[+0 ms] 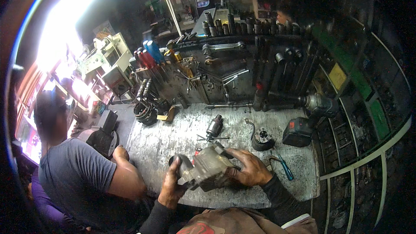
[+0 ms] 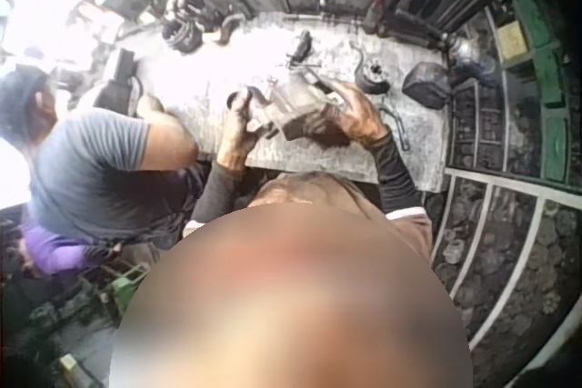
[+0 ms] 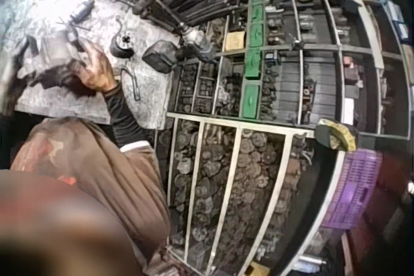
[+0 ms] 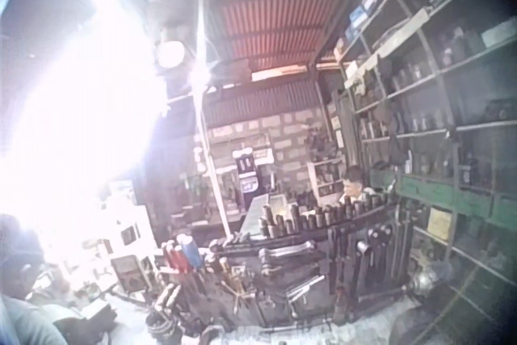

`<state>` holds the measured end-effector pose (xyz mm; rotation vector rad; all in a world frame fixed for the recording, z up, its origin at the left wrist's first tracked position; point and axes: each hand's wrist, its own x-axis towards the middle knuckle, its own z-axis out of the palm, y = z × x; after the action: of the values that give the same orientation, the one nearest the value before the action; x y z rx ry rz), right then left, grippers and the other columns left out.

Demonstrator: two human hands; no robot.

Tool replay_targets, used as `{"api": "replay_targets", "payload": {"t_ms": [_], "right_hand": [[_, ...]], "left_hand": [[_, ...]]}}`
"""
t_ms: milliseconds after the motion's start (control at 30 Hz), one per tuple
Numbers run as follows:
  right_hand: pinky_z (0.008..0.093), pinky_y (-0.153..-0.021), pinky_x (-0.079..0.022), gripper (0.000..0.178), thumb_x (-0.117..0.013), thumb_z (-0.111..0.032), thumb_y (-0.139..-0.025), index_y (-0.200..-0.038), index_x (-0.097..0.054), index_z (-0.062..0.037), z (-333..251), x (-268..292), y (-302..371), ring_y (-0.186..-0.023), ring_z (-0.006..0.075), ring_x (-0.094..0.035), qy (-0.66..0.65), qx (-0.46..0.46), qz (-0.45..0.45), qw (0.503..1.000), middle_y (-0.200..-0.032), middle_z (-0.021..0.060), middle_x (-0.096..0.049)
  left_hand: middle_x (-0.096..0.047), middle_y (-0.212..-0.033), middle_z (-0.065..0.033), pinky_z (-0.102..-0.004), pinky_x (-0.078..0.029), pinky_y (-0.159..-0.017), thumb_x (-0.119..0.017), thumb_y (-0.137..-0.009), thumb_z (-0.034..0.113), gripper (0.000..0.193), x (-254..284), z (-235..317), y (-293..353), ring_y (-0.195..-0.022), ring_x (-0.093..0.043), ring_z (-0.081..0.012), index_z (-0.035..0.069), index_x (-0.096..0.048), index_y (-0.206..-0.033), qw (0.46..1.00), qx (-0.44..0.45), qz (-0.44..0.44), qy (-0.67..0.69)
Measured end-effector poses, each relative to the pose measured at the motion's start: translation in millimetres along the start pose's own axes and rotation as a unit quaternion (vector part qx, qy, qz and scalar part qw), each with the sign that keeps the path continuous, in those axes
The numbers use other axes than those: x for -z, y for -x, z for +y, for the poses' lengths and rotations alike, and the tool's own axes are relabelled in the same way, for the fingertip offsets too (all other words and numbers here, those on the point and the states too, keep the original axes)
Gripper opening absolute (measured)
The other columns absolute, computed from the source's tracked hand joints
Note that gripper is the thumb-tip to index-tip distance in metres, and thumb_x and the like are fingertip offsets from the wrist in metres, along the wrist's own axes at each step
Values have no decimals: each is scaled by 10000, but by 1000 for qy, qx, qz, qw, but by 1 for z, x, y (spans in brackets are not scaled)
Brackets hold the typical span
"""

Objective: The person disassembles a mechanical assembly on a workbench using a cordless impact driver and hand tools. They remove bolts, separate components, and inspect internal parts, then reassemble the unit by aligning and fastening pieces back together.

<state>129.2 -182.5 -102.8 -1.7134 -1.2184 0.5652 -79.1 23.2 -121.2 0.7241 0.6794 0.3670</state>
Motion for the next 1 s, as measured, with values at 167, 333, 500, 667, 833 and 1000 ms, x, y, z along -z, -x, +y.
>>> {"api": "replay_targets", "payload": {"t_ms": [167, 333, 500, 667, 833, 1000], "right_hand": [[463, -1150, -418, 1032, -728, -725, -823, -1474, -494, 40, 3, -3, -6, -1348, 415, -545, 36, -40, -89, 995, -1457, 293, -547], [482, -1109, -468, 1024, -770, -659, -832, -1518, -426, 19, 16, -15, -8, -1336, 423, -557, 83, -48, -58, 994, -1443, 304, -546], [489, -1101, -472, 957, -764, -624, -856, -1509, -444, -2, 21, -23, -12, -1327, 429, -566, 65, -55, -41, 996, -1424, 304, -559], [494, -1102, -466, 937, -754, -620, -867, -1511, -448, -13, 16, -24, -3, -1335, 430, -559, 22, -107, -31, 994, -1430, 303, -556], [500, -1114, -450, 913, -759, -610, -869, -1510, -458, -34, 14, -28, -1, -1373, 430, -523, 49, -139, -7, 989, -1431, 281, -563], [451, -1022, -512, 855, -797, -574, -851, -1491, -506, -86, 15, -26, 0, -1219, 355, -626, 116, -58, 47, 990, -1330, 227, -627]], "left_hand": [[-685, -1231, -178, -510, -624, -844, -536, -1061, 412, 442, 27, -37, 19, -1049, -698, -362, 71, -590, -1338, 976, 141, 59, 154], [-703, -1120, -156, -343, -652, -614, -452, -1094, 398, 430, 42, -49, 12, -840, -713, -292, 48, -594, -1299, 955, 199, 22, 220], [-697, -988, -128, -356, -640, -580, -445, -1085, 446, 459, 53, -43, 1, -715, -689, -259, 42, -597, -1244, 952, 240, -12, 192], [-699, -910, -125, -379, -554, -560, -464, -1073, 469, 490, 74, -34, 8, -664, -687, -249, 11, -620, -1144, 951, 151, 57, -263], [-693, -820, -114, -312, -501, -552, -573, -1035, 245, 311, 85, -41, 9, -630, -644, -163, -58, -619, -1087, 870, -91, 149, -462], [-671, -804, -79, -319, -509, -690, -701, -976, 155, 214, 81, -44, -4, -760, -620, -133, -50, -662, -1021, 886, -161, 218, -376]]}}
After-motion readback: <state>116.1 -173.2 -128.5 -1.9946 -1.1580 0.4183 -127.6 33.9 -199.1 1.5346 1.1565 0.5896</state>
